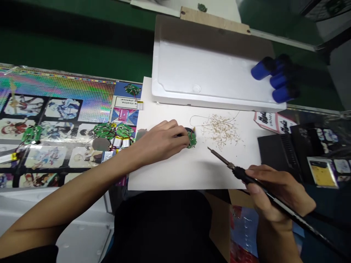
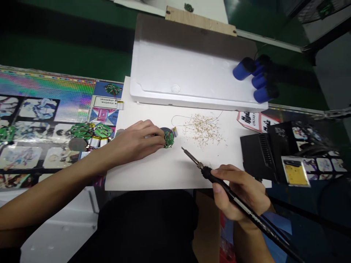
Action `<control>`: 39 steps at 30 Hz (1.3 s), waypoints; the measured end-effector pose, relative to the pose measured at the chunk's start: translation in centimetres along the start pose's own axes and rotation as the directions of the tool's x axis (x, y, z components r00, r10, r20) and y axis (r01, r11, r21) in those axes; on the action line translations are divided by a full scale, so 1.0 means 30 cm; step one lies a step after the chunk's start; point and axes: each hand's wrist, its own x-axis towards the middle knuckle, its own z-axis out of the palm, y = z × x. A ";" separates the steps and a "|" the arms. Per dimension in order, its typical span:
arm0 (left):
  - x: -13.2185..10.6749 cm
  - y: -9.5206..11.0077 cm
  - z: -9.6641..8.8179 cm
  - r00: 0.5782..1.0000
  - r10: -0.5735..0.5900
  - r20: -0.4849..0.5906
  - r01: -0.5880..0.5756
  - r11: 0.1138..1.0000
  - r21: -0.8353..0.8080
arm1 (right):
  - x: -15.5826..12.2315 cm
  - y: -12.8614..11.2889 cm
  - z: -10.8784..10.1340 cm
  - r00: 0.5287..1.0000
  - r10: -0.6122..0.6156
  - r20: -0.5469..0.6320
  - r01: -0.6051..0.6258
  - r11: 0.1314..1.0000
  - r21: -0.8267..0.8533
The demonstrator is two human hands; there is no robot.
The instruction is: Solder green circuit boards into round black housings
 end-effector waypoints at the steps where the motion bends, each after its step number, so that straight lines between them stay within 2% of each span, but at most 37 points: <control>1: 0.000 0.000 0.000 1.000 0.003 -0.008 -0.003 1.000 -0.007 | -0.011 0.014 -0.006 0.997 0.037 -0.074 -0.037 0.999 0.000; 4: -0.003 -0.002 0.001 1.000 0.010 -0.025 -0.011 1.000 -0.026 | -0.037 0.075 -0.009 0.946 0.121 -0.301 -0.105 0.992 0.068; 7: -0.005 -0.006 0.001 1.000 0.013 -0.021 -0.013 0.999 -0.038 | -0.059 0.145 0.006 0.901 0.240 -0.361 -0.197 0.969 0.151; 12: -0.002 -0.008 -0.005 0.999 0.021 -0.029 -0.023 0.997 -0.073 | -0.101 0.200 0.067 0.913 0.343 -0.220 -0.303 0.933 0.195; 16: -0.002 -0.011 -0.014 0.999 0.002 -0.032 -0.007 0.990 -0.143 | -0.103 0.189 0.118 0.944 0.318 -0.083 -0.297 0.934 0.199; 19: -0.008 -0.014 -0.018 0.998 -0.055 -0.013 0.052 0.978 -0.202 | -0.092 0.184 0.135 0.954 0.300 0.004 -0.296 0.936 0.190; 24: -0.015 -0.017 -0.004 0.981 -0.174 0.083 0.192 0.911 -0.365 | -0.095 0.202 0.139 0.959 0.280 0.054 -0.285 0.942 0.178; 29: -0.008 -0.031 -0.001 0.969 -0.211 0.132 0.248 0.841 -0.480 | -0.109 0.228 0.144 0.955 0.283 0.085 -0.292 0.949 0.116; 31: -0.002 -0.038 -0.033 0.965 -0.214 0.150 0.261 0.816 -0.516 | -0.116 0.233 0.144 0.955 0.287 0.076 -0.294 0.948 0.119; 34: -0.002 -0.056 -0.126 0.963 -0.231 0.140 0.269 0.799 -0.538 | -0.130 0.239 0.139 0.958 0.285 0.039 -0.287 0.946 0.152; 37: -0.017 -0.105 -0.248 0.955 -0.294 0.036 0.269 0.808 -0.524 | -0.146 0.251 0.134 0.955 0.297 -0.024 -0.290 0.944 0.159; 39: -0.031 -0.170 -0.325 0.924 -0.378 -0.061 0.300 0.814 -0.497 | -0.152 0.262 0.136 0.953 0.294 -0.078 -0.282 0.950 0.132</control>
